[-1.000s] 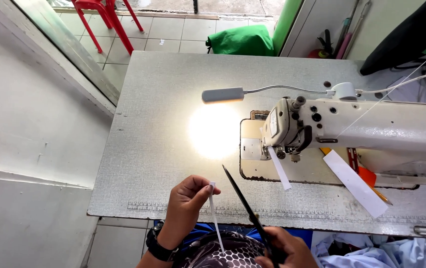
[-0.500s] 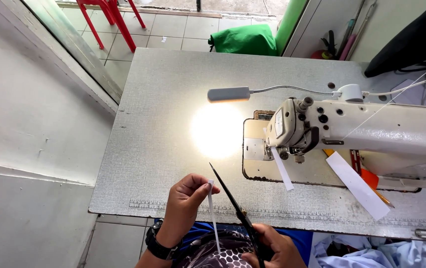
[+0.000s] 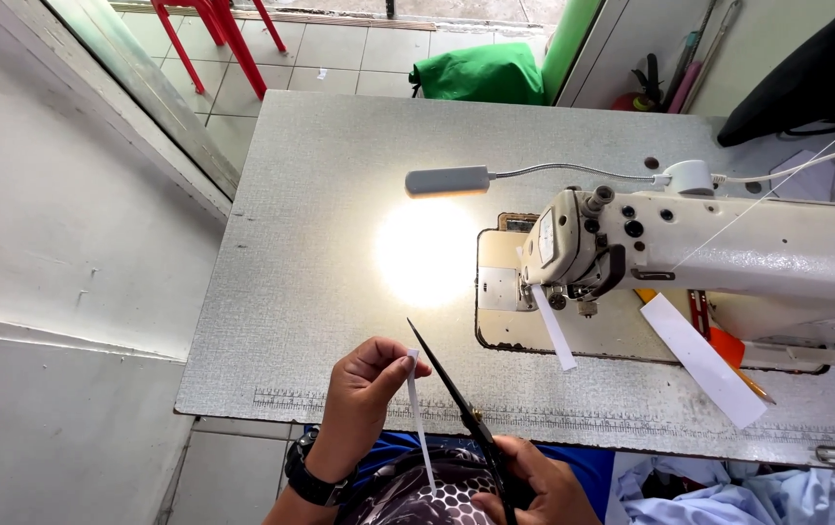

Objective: Cutting thin white material strips to a specific length using scissors at a sewing workstation.

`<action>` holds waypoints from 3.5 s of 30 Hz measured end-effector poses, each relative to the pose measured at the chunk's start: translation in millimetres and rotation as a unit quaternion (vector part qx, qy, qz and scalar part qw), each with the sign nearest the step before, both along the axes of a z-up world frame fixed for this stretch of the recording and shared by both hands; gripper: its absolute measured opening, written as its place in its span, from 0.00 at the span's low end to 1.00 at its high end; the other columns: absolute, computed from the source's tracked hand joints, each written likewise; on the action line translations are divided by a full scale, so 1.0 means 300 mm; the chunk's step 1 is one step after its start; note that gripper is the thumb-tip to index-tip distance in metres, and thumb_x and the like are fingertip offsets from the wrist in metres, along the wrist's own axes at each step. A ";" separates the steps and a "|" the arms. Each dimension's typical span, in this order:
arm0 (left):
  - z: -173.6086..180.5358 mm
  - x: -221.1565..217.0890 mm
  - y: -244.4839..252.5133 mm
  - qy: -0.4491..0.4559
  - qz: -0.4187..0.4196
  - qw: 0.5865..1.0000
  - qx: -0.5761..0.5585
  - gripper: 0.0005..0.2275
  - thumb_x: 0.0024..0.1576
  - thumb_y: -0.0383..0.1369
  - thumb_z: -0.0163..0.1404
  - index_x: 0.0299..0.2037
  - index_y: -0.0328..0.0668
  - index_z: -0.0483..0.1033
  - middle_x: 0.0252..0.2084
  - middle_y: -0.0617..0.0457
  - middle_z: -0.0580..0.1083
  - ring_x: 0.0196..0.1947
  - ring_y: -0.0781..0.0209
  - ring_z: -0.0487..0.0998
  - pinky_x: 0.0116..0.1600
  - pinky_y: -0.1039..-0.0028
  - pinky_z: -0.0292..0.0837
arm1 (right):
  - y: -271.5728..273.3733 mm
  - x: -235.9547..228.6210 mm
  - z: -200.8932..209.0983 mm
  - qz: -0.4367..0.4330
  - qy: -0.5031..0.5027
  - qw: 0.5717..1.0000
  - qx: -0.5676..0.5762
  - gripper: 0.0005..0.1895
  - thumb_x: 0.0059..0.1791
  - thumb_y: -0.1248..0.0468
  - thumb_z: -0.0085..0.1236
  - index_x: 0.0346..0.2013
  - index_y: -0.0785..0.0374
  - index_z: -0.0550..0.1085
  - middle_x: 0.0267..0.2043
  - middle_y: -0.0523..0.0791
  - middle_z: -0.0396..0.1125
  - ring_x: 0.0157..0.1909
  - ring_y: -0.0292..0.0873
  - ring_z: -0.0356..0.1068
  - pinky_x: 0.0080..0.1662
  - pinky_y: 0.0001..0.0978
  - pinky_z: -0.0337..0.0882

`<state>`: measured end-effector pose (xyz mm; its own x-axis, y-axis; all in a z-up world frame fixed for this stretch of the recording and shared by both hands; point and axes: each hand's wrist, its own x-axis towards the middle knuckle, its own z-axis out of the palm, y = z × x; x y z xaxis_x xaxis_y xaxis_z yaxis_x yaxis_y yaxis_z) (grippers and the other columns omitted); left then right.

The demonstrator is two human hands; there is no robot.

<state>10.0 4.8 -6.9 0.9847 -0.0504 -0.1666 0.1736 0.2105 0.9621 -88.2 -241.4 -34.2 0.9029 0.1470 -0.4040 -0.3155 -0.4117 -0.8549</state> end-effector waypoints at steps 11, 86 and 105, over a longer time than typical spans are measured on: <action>0.021 0.009 0.015 -0.001 0.006 1.000 -0.016 0.04 0.57 0.31 0.56 0.33 0.41 0.80 0.30 0.48 0.82 0.35 0.57 0.86 0.49 0.66 0.83 | 0.003 0.003 0.002 0.013 -0.021 1.000 0.013 0.34 0.38 0.50 0.77 0.56 0.54 0.77 0.38 0.38 0.88 0.40 0.26 0.85 0.45 0.20 0.81; -0.010 0.026 0.016 -0.013 -0.034 0.999 0.026 0.08 0.58 0.26 0.57 0.46 0.40 0.76 0.31 0.54 0.76 0.32 0.66 0.79 0.43 0.77 0.83 | -0.215 -0.072 -0.053 -0.129 0.207 0.970 -0.022 0.33 0.42 0.73 0.75 0.61 0.62 0.77 0.31 0.50 0.78 0.33 0.42 0.71 0.41 0.33 0.71; 0.045 0.013 0.003 0.082 0.017 0.995 -0.061 0.07 0.55 0.25 0.58 0.42 0.31 0.80 0.33 0.40 0.83 0.32 0.53 0.85 0.41 0.68 0.85 | -0.035 -0.023 -0.092 -0.048 0.139 0.975 0.164 0.35 0.38 0.70 0.79 0.59 0.66 0.76 0.31 0.49 0.76 0.32 0.39 0.70 0.40 0.30 0.72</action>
<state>13.8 5.8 6.6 0.9465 -0.0480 -0.3191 0.3164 0.3320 0.8886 -95.0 -251.9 -61.8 0.7810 0.2305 -0.5805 -0.5776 -0.0870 -0.8116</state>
